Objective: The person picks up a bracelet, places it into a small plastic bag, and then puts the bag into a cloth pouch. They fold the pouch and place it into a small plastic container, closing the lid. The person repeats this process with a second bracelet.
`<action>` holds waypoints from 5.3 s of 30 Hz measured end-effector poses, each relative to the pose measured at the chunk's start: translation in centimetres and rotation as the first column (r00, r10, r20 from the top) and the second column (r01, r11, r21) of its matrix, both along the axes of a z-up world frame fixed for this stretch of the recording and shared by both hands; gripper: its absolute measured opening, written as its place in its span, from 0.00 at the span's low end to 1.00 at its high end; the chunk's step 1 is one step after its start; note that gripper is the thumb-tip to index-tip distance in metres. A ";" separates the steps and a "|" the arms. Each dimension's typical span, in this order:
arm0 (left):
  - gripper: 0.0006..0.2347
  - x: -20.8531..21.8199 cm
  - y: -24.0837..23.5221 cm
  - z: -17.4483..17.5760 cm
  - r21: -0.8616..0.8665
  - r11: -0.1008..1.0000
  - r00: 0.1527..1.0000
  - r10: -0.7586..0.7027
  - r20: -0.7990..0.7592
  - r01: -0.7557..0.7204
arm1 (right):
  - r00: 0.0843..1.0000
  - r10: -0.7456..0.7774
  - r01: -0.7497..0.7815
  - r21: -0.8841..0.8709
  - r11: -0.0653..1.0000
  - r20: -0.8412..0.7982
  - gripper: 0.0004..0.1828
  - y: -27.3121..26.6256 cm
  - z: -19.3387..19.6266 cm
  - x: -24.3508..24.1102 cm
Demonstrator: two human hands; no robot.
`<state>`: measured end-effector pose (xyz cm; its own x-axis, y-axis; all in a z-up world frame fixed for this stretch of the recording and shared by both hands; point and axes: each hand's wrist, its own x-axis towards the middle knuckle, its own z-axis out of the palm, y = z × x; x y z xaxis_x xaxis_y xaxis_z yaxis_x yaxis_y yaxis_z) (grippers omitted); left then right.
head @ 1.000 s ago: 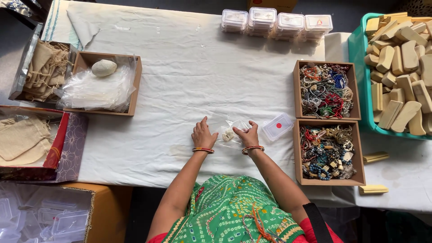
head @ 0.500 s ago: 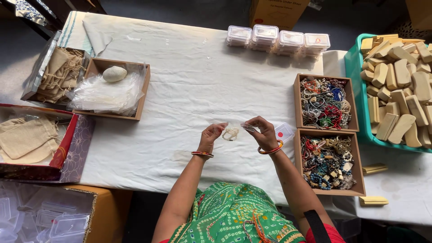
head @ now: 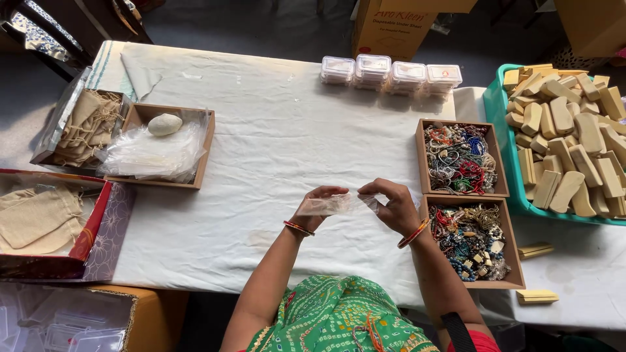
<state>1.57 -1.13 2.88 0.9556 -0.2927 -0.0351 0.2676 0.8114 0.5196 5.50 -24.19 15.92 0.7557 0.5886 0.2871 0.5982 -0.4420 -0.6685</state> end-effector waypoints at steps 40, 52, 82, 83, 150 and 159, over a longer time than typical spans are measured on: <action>0.14 -2.9 -2.3 4.6 -0.180 0.961 0.948 -0.245 -0.204 0.210 | 0.688 0.539 0.101 0.800 0.592 -0.486 0.05 -1.8 -8.2 2.8; 0.16 -0.7 -1.7 4.2 0.646 0.741 0.975 0.052 0.215 -0.182 | 0.671 0.298 0.368 0.654 0.661 -0.679 0.08 1.0 -6.0 1.0; 0.12 -4.8 6.6 9.5 0.674 0.737 0.975 0.107 -0.197 0.056 | 0.945 0.164 -0.040 0.395 0.918 -0.285 0.10 8.0 -4.2 -2.3; 0.10 -5.2 7.3 10.0 0.730 0.683 0.996 0.078 -0.034 -0.029 | 0.871 0.212 0.022 0.467 0.884 -0.443 0.10 8.9 -4.2 -2.6; 0.22 -7.4 6.2 2.0 0.614 -0.359 0.709 -0.299 0.638 -0.703 | 0.394 -0.216 0.842 0.257 0.474 -0.894 0.13 11.8 -17.4 -8.4; 0.20 -7.9 6.6 -1.5 0.725 -0.159 0.741 -0.192 0.643 -0.670 | 0.182 0.128 0.946 0.209 0.249 -0.975 0.16 11.8 -23.0 -8.7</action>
